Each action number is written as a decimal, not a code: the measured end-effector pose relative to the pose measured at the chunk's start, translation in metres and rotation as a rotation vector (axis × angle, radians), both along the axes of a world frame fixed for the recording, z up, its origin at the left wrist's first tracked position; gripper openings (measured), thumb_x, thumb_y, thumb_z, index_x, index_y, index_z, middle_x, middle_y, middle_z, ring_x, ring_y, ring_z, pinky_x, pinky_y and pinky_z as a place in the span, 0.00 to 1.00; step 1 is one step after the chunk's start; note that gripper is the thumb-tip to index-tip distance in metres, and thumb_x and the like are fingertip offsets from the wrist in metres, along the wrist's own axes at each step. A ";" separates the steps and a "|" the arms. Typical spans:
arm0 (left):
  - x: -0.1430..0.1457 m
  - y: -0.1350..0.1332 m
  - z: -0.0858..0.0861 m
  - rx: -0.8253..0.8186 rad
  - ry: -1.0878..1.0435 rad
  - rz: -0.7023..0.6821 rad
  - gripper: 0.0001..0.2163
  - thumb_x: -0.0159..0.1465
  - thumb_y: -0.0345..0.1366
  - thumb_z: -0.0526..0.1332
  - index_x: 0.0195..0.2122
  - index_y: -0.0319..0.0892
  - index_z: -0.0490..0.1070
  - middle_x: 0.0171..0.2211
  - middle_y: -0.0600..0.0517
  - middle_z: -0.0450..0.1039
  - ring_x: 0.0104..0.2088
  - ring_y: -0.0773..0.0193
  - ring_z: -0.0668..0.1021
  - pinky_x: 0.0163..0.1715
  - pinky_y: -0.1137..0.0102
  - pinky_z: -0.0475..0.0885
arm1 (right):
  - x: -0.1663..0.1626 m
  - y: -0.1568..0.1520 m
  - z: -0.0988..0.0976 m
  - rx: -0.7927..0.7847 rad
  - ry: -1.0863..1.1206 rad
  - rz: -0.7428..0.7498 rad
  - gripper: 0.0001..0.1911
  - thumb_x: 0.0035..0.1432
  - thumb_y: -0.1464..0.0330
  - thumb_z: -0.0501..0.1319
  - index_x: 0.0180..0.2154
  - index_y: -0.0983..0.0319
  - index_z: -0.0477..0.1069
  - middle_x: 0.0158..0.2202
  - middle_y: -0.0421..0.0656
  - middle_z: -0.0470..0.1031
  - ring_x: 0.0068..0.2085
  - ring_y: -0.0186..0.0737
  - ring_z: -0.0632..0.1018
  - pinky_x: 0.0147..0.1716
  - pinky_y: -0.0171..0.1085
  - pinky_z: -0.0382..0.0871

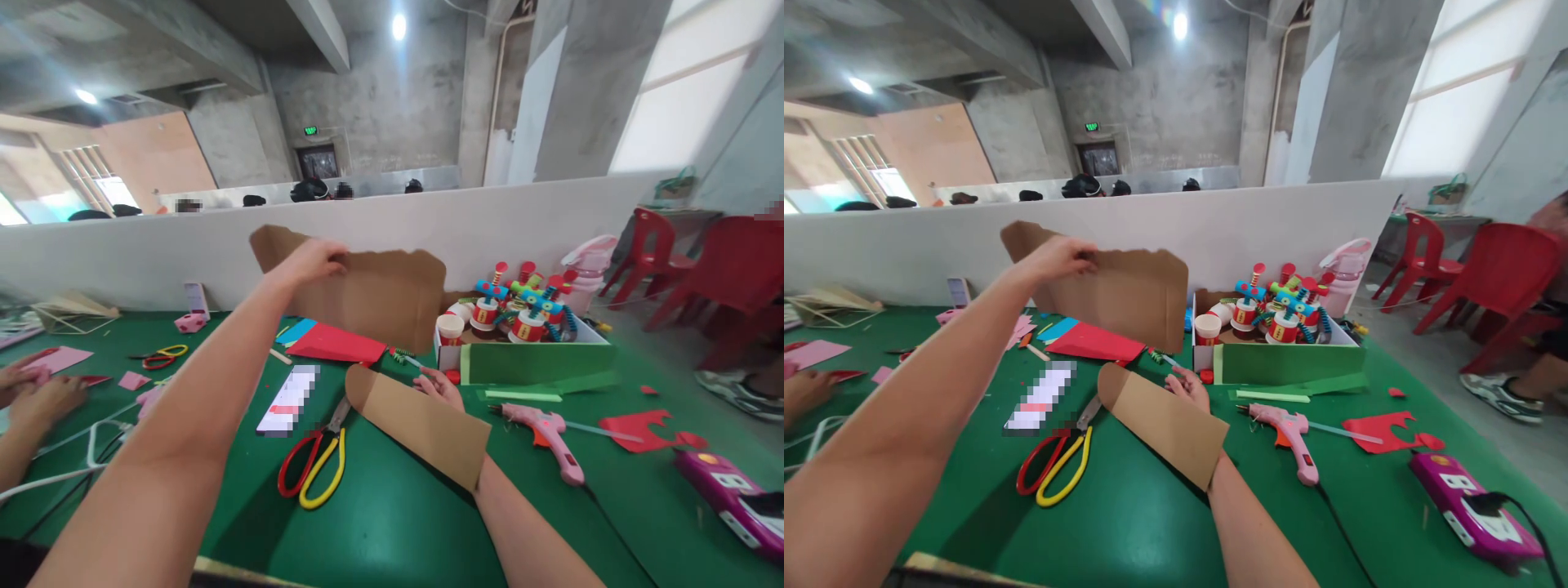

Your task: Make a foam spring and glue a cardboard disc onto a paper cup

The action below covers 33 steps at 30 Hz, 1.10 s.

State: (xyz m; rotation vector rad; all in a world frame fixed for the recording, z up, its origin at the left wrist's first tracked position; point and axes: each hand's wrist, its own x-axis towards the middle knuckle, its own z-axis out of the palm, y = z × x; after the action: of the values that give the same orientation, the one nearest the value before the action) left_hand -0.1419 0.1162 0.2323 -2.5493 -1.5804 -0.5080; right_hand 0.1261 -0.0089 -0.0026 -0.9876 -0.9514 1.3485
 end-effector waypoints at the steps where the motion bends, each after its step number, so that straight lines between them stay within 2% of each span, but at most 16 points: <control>1: -0.011 0.002 0.006 0.054 -0.014 0.044 0.12 0.57 0.39 0.58 0.41 0.43 0.74 0.33 0.54 0.77 0.31 0.65 0.75 0.34 0.73 0.66 | 0.001 0.001 -0.001 0.003 -0.028 0.000 0.31 0.35 0.51 0.71 0.40 0.61 0.73 0.34 0.45 0.79 0.34 0.43 0.79 0.32 0.38 0.71; 4: -0.036 0.012 0.008 0.120 -0.056 0.190 0.14 0.59 0.38 0.57 0.44 0.41 0.74 0.36 0.51 0.78 0.31 0.65 0.76 0.34 0.72 0.67 | 0.003 0.004 -0.004 0.023 -0.113 -0.021 0.31 0.37 0.47 0.69 0.39 0.61 0.74 0.36 0.48 0.79 0.36 0.46 0.79 0.35 0.41 0.71; 7: -0.046 0.024 -0.011 0.098 -0.039 0.274 0.13 0.59 0.35 0.57 0.44 0.42 0.74 0.37 0.51 0.78 0.33 0.63 0.77 0.36 0.72 0.67 | 0.003 0.005 -0.010 0.047 -0.165 -0.044 0.33 0.37 0.42 0.66 0.38 0.61 0.75 0.37 0.49 0.79 0.36 0.48 0.79 0.35 0.43 0.71; 12: -0.045 0.053 -0.049 0.030 0.050 0.337 0.12 0.59 0.34 0.59 0.44 0.39 0.74 0.41 0.46 0.77 0.43 0.57 0.76 0.43 0.69 0.67 | 0.003 0.009 -0.015 0.045 -0.194 -0.041 0.35 0.37 0.41 0.65 0.37 0.61 0.75 0.35 0.49 0.79 0.35 0.48 0.79 0.35 0.42 0.71; 18: -0.044 0.094 -0.071 0.001 0.093 0.378 0.13 0.61 0.34 0.59 0.46 0.39 0.72 0.45 0.43 0.75 0.47 0.55 0.75 0.46 0.67 0.67 | 0.004 0.008 -0.013 0.020 -0.240 -0.015 0.34 0.39 0.41 0.63 0.39 0.61 0.74 0.34 0.48 0.78 0.33 0.45 0.78 0.32 0.40 0.71; 22: -0.046 0.104 -0.085 0.037 0.055 0.426 0.20 0.59 0.34 0.61 0.54 0.39 0.67 0.50 0.41 0.70 0.49 0.55 0.74 0.49 0.66 0.67 | 0.004 0.008 -0.013 0.037 -0.264 -0.019 0.34 0.41 0.41 0.62 0.38 0.62 0.74 0.32 0.47 0.78 0.31 0.43 0.77 0.31 0.40 0.70; 24: -0.043 0.097 -0.091 0.104 -0.016 0.451 0.26 0.59 0.34 0.62 0.59 0.38 0.61 0.57 0.38 0.63 0.52 0.54 0.73 0.50 0.65 0.67 | 0.004 0.007 -0.013 0.036 -0.271 -0.011 0.32 0.42 0.42 0.62 0.38 0.62 0.74 0.33 0.47 0.78 0.31 0.43 0.77 0.31 0.39 0.70; 26: -0.033 0.079 -0.095 0.177 -0.112 0.474 0.29 0.59 0.32 0.60 0.62 0.37 0.56 0.62 0.36 0.55 0.54 0.53 0.72 0.52 0.64 0.67 | 0.004 0.006 -0.012 0.037 -0.264 0.004 0.30 0.44 0.45 0.63 0.39 0.62 0.74 0.33 0.47 0.78 0.32 0.42 0.77 0.32 0.39 0.70; 27: -0.024 0.066 -0.097 0.193 -0.156 0.468 0.29 0.60 0.32 0.59 0.63 0.37 0.55 0.63 0.36 0.53 0.54 0.53 0.72 0.52 0.63 0.67 | 0.004 0.006 -0.011 0.039 -0.259 0.011 0.28 0.45 0.46 0.64 0.40 0.61 0.74 0.34 0.46 0.78 0.33 0.42 0.77 0.33 0.38 0.70; 28: -0.013 0.050 -0.098 0.178 -0.194 0.436 0.26 0.61 0.32 0.57 0.61 0.37 0.58 0.62 0.37 0.56 0.53 0.54 0.73 0.52 0.63 0.67 | 0.004 0.005 -0.011 0.044 -0.254 0.015 0.27 0.46 0.47 0.64 0.40 0.61 0.74 0.34 0.46 0.78 0.33 0.42 0.77 0.33 0.38 0.70; 30: 0.014 0.012 -0.103 0.014 -0.226 0.232 0.18 0.64 0.35 0.53 0.54 0.39 0.67 0.53 0.44 0.70 0.48 0.59 0.76 0.50 0.66 0.68 | 0.004 0.005 -0.010 0.051 -0.250 0.012 0.27 0.46 0.47 0.64 0.39 0.61 0.74 0.34 0.46 0.78 0.34 0.42 0.77 0.33 0.38 0.70; 31: 0.027 -0.008 -0.106 -0.119 -0.212 0.060 0.16 0.64 0.38 0.52 0.50 0.41 0.71 0.49 0.47 0.74 0.47 0.60 0.76 0.48 0.68 0.69 | 0.003 0.004 -0.010 0.050 -0.251 0.007 0.27 0.46 0.47 0.64 0.39 0.61 0.74 0.34 0.46 0.78 0.33 0.42 0.77 0.33 0.38 0.69; 32: 0.038 -0.028 -0.109 -0.235 -0.172 -0.114 0.16 0.65 0.40 0.52 0.49 0.44 0.72 0.48 0.50 0.75 0.47 0.61 0.76 0.48 0.69 0.68 | 0.003 0.004 -0.009 0.047 -0.254 0.000 0.28 0.45 0.46 0.64 0.39 0.61 0.74 0.33 0.46 0.78 0.32 0.42 0.77 0.32 0.38 0.69; 33: 0.046 -0.047 -0.112 -0.292 -0.125 -0.228 0.15 0.64 0.42 0.53 0.49 0.46 0.72 0.49 0.51 0.75 0.48 0.61 0.75 0.48 0.70 0.68 | 0.002 0.003 -0.008 0.043 -0.254 -0.008 0.28 0.44 0.46 0.64 0.38 0.61 0.74 0.32 0.45 0.78 0.32 0.41 0.76 0.32 0.38 0.69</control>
State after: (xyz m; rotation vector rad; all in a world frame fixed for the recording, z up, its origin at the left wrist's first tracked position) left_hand -0.0958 0.0691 0.1205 -2.9953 -1.5075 -0.4983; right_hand 0.1286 -0.0057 -0.0109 -1.1468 -1.1609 1.2093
